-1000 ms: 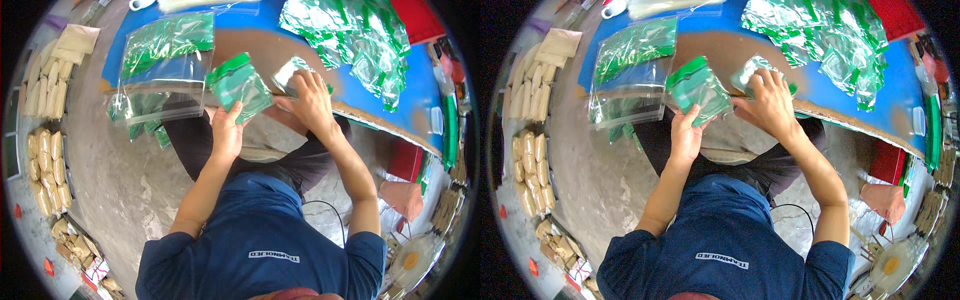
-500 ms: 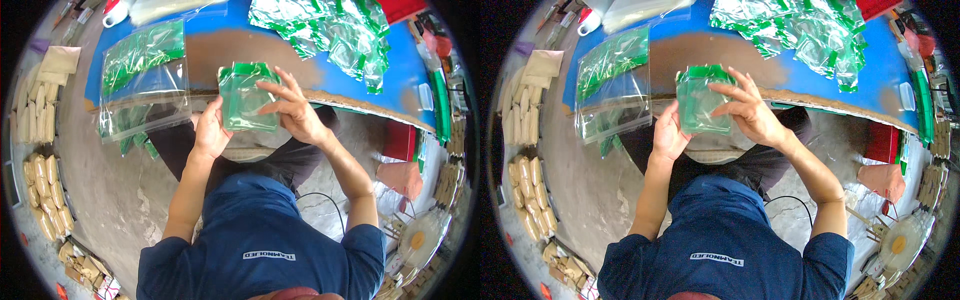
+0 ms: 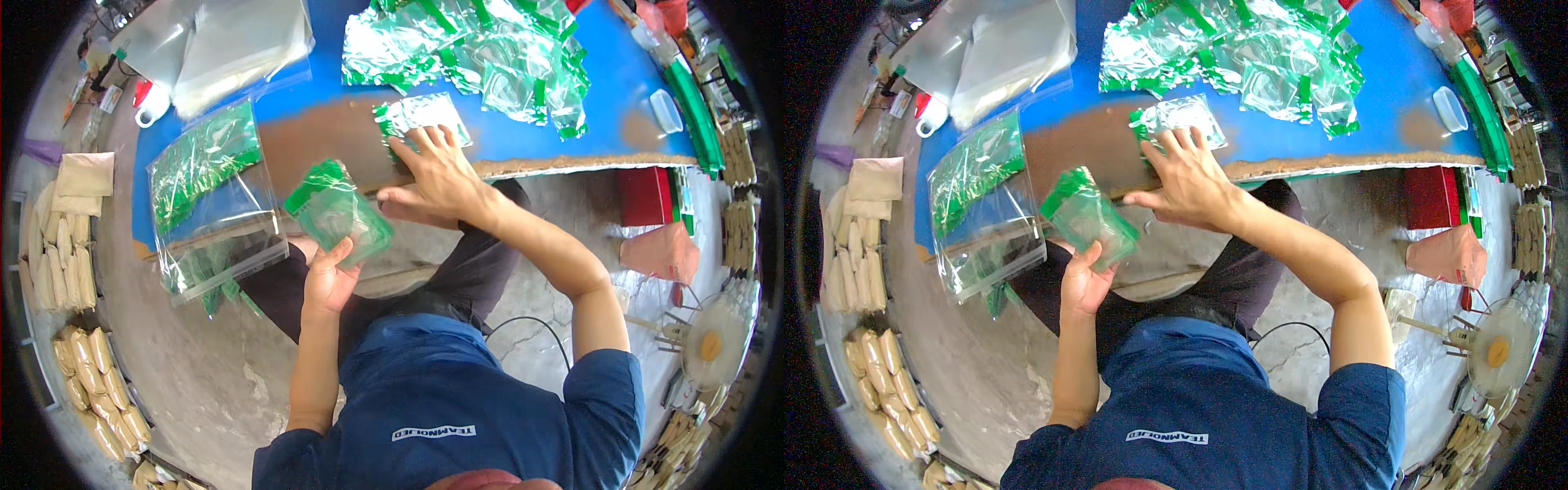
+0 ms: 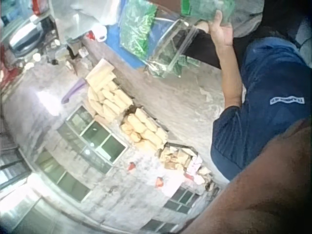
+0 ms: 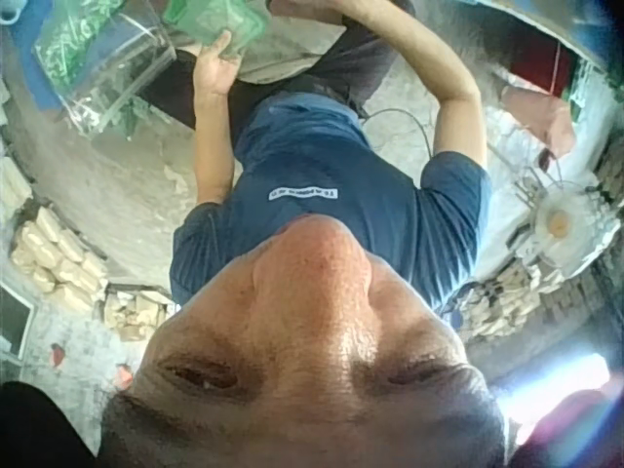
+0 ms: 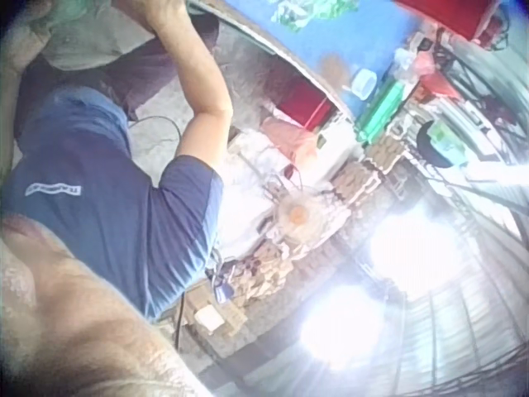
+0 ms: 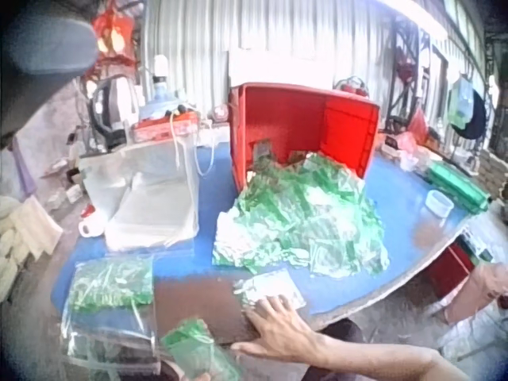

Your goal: Counting, organizing, and placing green plastic bags into larger clear plastic containers.

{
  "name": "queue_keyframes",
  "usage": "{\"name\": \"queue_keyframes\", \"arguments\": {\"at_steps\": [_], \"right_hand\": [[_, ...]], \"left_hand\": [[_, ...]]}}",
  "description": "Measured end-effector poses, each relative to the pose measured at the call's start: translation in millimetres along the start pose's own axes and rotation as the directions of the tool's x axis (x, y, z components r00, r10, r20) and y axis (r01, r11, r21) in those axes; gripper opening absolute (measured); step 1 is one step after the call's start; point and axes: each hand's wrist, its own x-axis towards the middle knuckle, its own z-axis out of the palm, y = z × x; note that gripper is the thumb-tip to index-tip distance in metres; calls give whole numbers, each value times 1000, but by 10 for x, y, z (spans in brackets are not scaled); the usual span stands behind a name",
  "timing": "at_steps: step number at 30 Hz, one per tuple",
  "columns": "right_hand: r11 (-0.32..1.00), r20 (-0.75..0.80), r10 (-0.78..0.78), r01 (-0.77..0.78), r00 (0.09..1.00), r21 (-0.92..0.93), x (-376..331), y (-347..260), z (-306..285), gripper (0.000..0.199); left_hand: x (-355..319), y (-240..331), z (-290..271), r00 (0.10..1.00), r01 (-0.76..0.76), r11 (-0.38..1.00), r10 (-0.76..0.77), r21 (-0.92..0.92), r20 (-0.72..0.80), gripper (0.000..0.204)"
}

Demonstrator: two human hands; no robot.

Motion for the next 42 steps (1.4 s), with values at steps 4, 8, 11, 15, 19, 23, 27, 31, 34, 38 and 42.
{"name": "queue_keyframes", "arguments": {"at_steps": [4, 8, 11, 15, 19, 23, 27, 31, 34, 38, 42], "right_hand": [[991, -49, -15, 22, 999, 131, 126, 253, -70, 43], [837, -3, 129, -107, 992, 537, -14, -33, 137, 34], [610, 159, 201, -251, 967, 752, 7, 28, 107, 27], [890, -485, 403, -455, 777, 10, -22, 978, -70, 47], [828, -235, 457, -507, 858, -240, -351, 844, 18, 49], [945, -120, 310, -292, 943, 148, -424, 542, -89, 37], [832, -59, 229, -164, 972, 530, -286, 336, -97, 17], [800, -4, 93, -72, 996, 595, -130, 211, -27, 17], [760, 39, 23, -42, 999, 648, -57, 124, -7, 20], [571, 139, -73, -73, 988, 818, 111, -41, -31, 22], [870, -242, 128, 8, 962, 493, 867, 447, -5, 27]], "left_hand": [[14, -181, 109, 996, 83, 994, -84, -67, -13, 48], [142, -331, 403, 1000, 16, 998, -16, -66, -13, 44], [245, -393, 452, 981, -48, 998, 39, -42, -191, 42], [302, -486, 497, 989, 53, 994, -66, -101, -129, 41], [331, -552, 448, 985, 67, 984, -92, -168, -147, 40], [327, -600, 623, 997, 38, 992, -47, -123, -66, 38], [350, -592, 672, 999, -5, 999, 3, -36, -46, 38], [322, -517, 577, 993, -65, 997, 69, 39, -99, 35], [275, -385, 539, 989, -115, 986, 126, 119, -84, 38], [162, -251, 482, 953, -153, 961, 205, 229, -222, 40], [62, -87, 333, 962, -173, 966, 208, 191, -176, 38]]}}
